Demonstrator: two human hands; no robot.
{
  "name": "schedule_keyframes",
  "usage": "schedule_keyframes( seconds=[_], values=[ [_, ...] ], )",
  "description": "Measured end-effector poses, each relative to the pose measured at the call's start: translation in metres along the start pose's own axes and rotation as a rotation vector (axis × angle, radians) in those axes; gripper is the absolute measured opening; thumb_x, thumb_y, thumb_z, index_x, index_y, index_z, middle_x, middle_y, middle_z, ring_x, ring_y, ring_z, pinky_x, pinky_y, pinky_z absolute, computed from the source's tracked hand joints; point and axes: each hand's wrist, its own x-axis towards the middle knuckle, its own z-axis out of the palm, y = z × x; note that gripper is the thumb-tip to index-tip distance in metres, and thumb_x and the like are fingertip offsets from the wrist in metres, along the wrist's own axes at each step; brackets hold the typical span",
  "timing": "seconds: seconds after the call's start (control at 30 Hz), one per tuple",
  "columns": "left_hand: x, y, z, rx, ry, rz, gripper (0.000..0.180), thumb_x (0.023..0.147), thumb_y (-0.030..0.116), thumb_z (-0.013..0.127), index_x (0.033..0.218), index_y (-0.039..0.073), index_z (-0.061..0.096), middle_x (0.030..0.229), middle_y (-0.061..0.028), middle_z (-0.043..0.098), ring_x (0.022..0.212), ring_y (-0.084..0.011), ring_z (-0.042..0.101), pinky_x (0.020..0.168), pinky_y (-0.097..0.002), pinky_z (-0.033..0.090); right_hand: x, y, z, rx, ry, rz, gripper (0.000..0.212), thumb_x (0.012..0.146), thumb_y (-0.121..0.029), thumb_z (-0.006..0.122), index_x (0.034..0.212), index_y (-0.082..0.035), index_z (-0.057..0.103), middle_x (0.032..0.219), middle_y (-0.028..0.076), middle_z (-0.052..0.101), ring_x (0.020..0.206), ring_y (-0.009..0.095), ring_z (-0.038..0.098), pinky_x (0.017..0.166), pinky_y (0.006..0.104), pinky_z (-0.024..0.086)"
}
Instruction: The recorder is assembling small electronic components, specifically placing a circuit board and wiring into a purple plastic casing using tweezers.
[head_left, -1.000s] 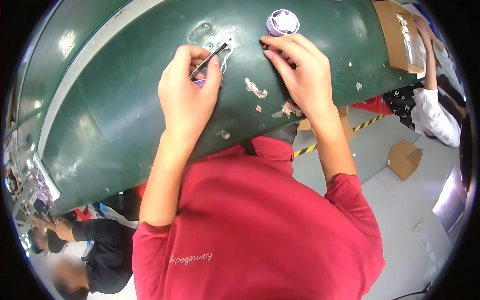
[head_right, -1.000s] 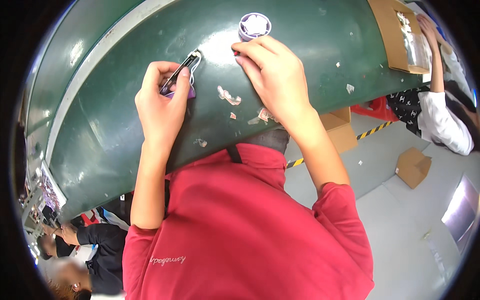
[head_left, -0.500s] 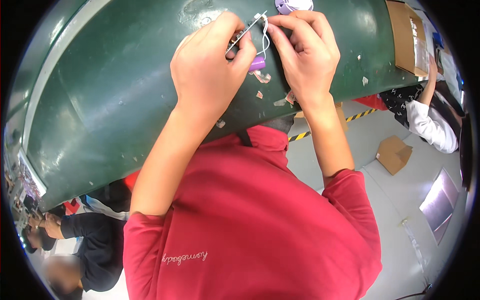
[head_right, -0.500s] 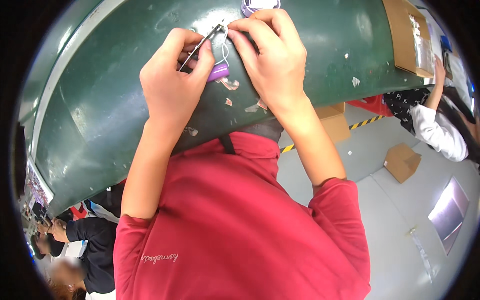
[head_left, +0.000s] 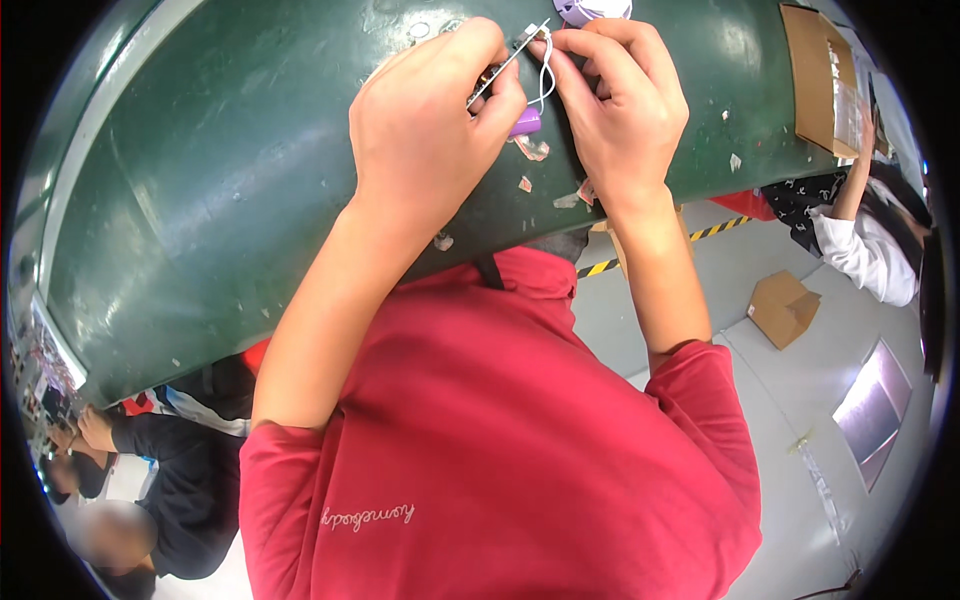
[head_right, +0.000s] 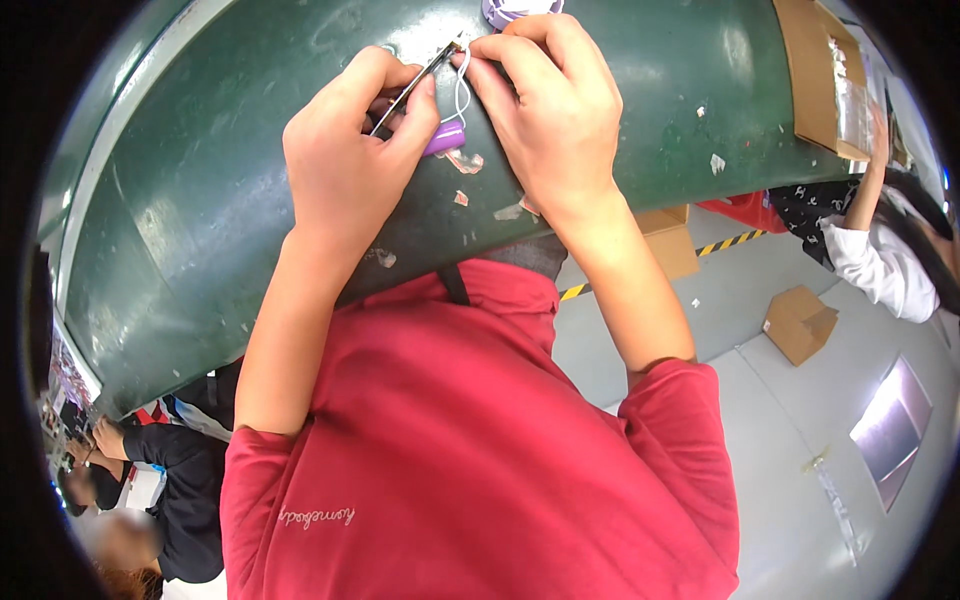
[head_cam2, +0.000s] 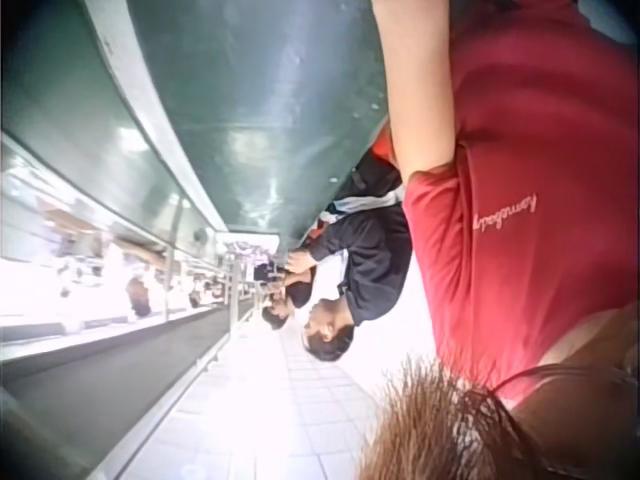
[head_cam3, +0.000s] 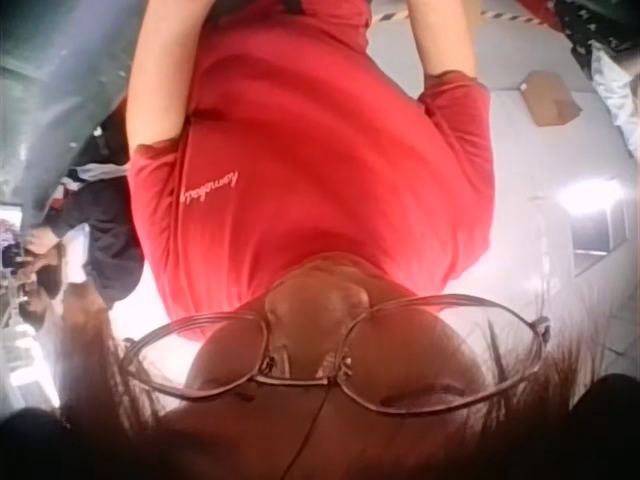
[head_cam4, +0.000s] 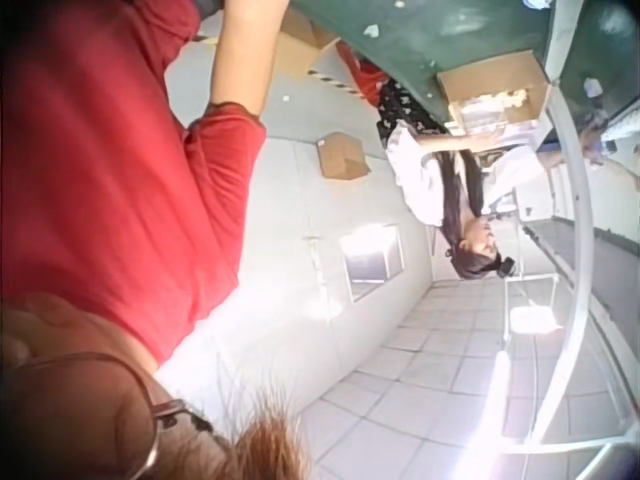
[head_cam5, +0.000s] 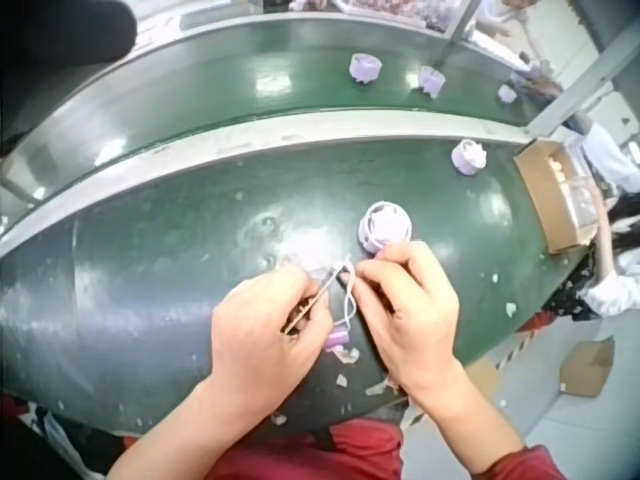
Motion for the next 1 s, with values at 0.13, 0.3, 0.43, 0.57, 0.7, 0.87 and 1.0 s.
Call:
schedule_keyframes(
  seconds=[0.13, 0.3, 0.43, 0.57, 0.7, 0.87, 1.0],
  values=[
    [-0.0003, 0.0007, -0.0019, 0.001, -0.015, -0.002, 0.013, 0.085, 0.007, 0.076, 0.085, 0.003, 0.064, 0.075, -0.0047, 0.069, 0.060, -0.0148, 0.065, 0.056, -0.0283, 0.051, 0.0004, 0.0001, -0.0006, 0.023, 0.002, 0.027, 0.018, 0.073, -0.006, 0.086, 0.086, -0.006, 0.075, 0.087, 0.005, 0.064, 0.077, 0.022, 0.066, 0.066, 0.0338, 0.054],
    [-0.0010, -0.0020, 0.0029, -0.047, 0.044, 0.012, 0.017, 0.081, 0.013, 0.076, 0.081, 0.010, 0.059, 0.065, -0.0019, 0.060, 0.057, -0.0229, 0.060, 0.056, -0.0360, 0.048, -0.0003, -0.0010, -0.0010, 0.034, -0.003, 0.044, 0.018, 0.073, -0.007, 0.086, 0.086, -0.006, 0.075, 0.087, 0.005, 0.063, 0.077, 0.022, 0.066, 0.066, 0.0340, 0.054],
    [-0.0024, 0.0007, 0.0040, -0.072, 0.043, -0.030, 0.017, 0.081, 0.013, 0.076, 0.081, 0.010, 0.059, 0.066, -0.0013, 0.061, 0.057, -0.0224, 0.060, 0.056, -0.0358, 0.048, -0.0009, -0.0008, -0.0034, -0.010, -0.033, 0.017, 0.017, 0.078, 0.000, 0.086, 0.091, -0.001, 0.076, 0.092, 0.003, 0.067, 0.066, 0.008, 0.063, 0.056, 0.0221, 0.052],
    [-0.0037, 0.0005, 0.0031, -0.053, 0.044, -0.015, 0.015, 0.083, 0.009, 0.076, 0.084, 0.006, 0.061, 0.071, -0.0032, 0.065, 0.059, -0.0183, 0.063, 0.057, -0.0321, 0.050, -0.0008, 0.0001, -0.0034, -0.002, -0.032, 0.000, 0.017, 0.078, 0.000, 0.086, 0.091, -0.001, 0.076, 0.092, 0.003, 0.067, 0.067, 0.008, 0.064, 0.056, 0.0224, 0.052],
    [-0.0041, 0.0013, 0.0014, -0.009, 0.036, -0.005, 0.014, 0.084, 0.006, 0.077, 0.085, 0.003, 0.063, 0.076, -0.0051, 0.070, 0.061, -0.0149, 0.065, 0.057, -0.0286, 0.052, 0.0001, -0.0008, -0.0029, -0.007, -0.032, -0.013, 0.016, 0.079, 0.000, 0.085, 0.091, -0.002, 0.076, 0.092, 0.003, 0.067, 0.067, 0.008, 0.064, 0.057, 0.0227, 0.053],
    [-0.0039, 0.0005, 0.0012, -0.003, 0.042, 0.005, 0.015, 0.084, 0.006, 0.077, 0.085, 0.003, 0.062, 0.076, -0.0052, 0.070, 0.061, -0.0156, 0.065, 0.057, -0.0293, 0.052, -0.0003, -0.0015, -0.0029, 0.012, -0.048, -0.002, 0.016, 0.079, 0.000, 0.085, 0.091, -0.002, 0.076, 0.092, 0.003, 0.066, 0.067, 0.009, 0.065, 0.057, 0.0227, 0.054],
    [-0.0027, -0.0011, 0.0025, 0.004, 0.048, 0.072, 0.014, 0.084, 0.006, 0.077, 0.085, 0.003, 0.063, 0.076, -0.0053, 0.070, 0.061, -0.0165, 0.066, 0.058, -0.0296, 0.052, -0.0017, -0.0028, -0.0013, 0.031, -0.012, 0.050, 0.016, 0.074, -0.008, 0.087, 0.086, -0.007, 0.076, 0.088, 0.004, 0.065, 0.078, 0.021, 0.066, 0.066, 0.0326, 0.055]
  ],
)
